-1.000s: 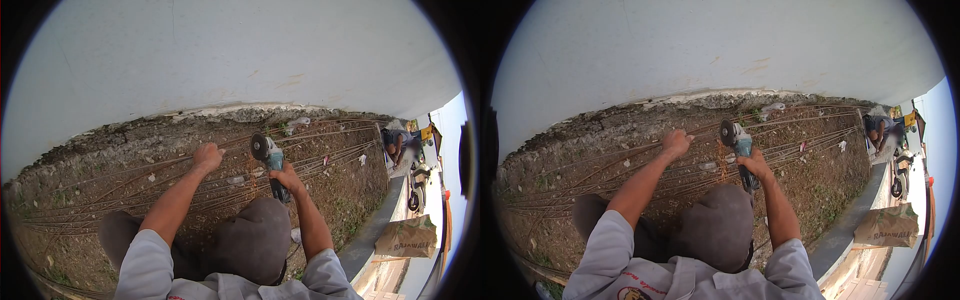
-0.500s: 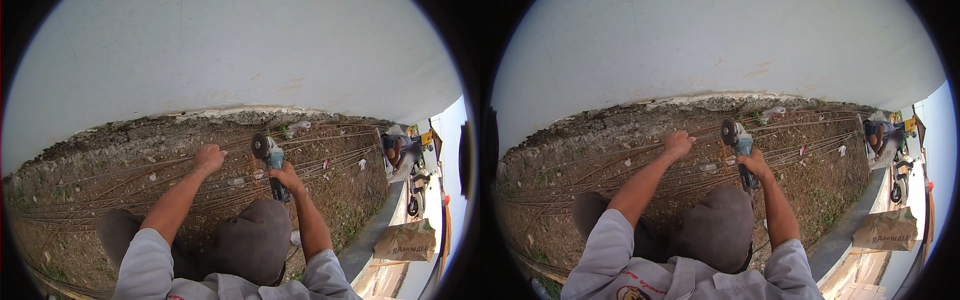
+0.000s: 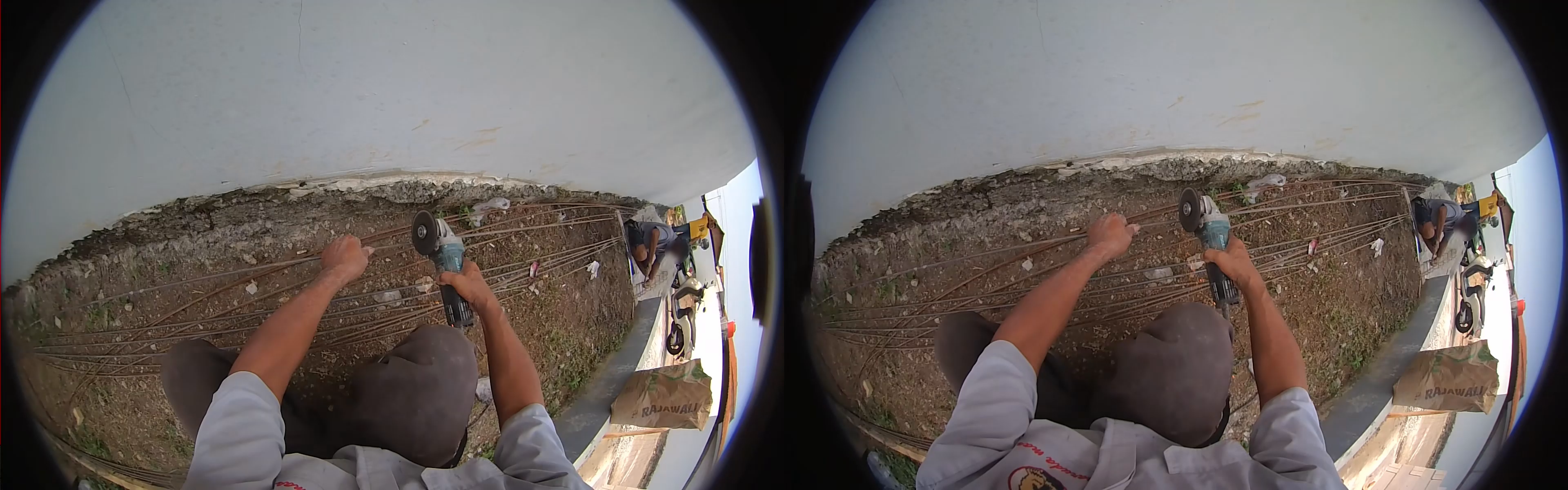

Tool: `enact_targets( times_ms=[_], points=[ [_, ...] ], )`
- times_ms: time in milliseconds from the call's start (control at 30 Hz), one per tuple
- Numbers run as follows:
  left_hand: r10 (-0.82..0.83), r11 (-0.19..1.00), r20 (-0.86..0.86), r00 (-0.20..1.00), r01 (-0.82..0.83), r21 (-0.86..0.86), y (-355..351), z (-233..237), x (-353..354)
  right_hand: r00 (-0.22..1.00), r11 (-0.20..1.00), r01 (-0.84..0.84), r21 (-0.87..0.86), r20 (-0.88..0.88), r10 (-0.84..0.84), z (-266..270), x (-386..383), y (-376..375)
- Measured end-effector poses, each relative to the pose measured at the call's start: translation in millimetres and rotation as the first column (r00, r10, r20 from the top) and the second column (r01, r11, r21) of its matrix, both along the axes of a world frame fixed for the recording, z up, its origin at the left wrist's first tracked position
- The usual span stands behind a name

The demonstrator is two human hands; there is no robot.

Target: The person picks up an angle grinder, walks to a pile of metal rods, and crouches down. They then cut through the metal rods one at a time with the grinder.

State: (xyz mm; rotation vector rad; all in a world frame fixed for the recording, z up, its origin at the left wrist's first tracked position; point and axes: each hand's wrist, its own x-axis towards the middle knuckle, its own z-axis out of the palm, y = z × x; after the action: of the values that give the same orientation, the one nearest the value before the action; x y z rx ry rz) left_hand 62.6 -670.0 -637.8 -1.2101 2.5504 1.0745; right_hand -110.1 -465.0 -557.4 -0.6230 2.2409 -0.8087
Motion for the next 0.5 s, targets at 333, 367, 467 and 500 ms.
enact_targets(
  times_ms=[333, 367, 467, 500],
  points=[
    [-0.005, 1.0, 0.004, 1.0, 0.005, -0.014, 1.3, -3.5, -0.5, 1.0, 1.0, -0.023, -0.016, 0.001, 0.023, -11.8, -5.7, 8.3],
    [-0.005, 1.0, 0.004, 1.0, 0.005, -0.013, 1.5, -3.3, -0.1, 0.999, 0.999, -0.042, -0.02, 0.0, 0.042, -9.0, -4.6, 9.6],
    [0.0, 1.0, -0.004, 1.0, 0.0, -0.009, 1.3, -2.9, 0.2, 0.999, 0.999, -0.044, -0.023, 0.005, 0.044, -0.7, 2.7, 10.4],
    [0.004, 1.0, -0.013, 1.0, -0.004, -0.016, 1.3, -2.7, 0.2, 1.0, 0.999, -0.029, -0.021, 0.012, 0.029, -0.3, 4.1, 11.3]
  ],
)
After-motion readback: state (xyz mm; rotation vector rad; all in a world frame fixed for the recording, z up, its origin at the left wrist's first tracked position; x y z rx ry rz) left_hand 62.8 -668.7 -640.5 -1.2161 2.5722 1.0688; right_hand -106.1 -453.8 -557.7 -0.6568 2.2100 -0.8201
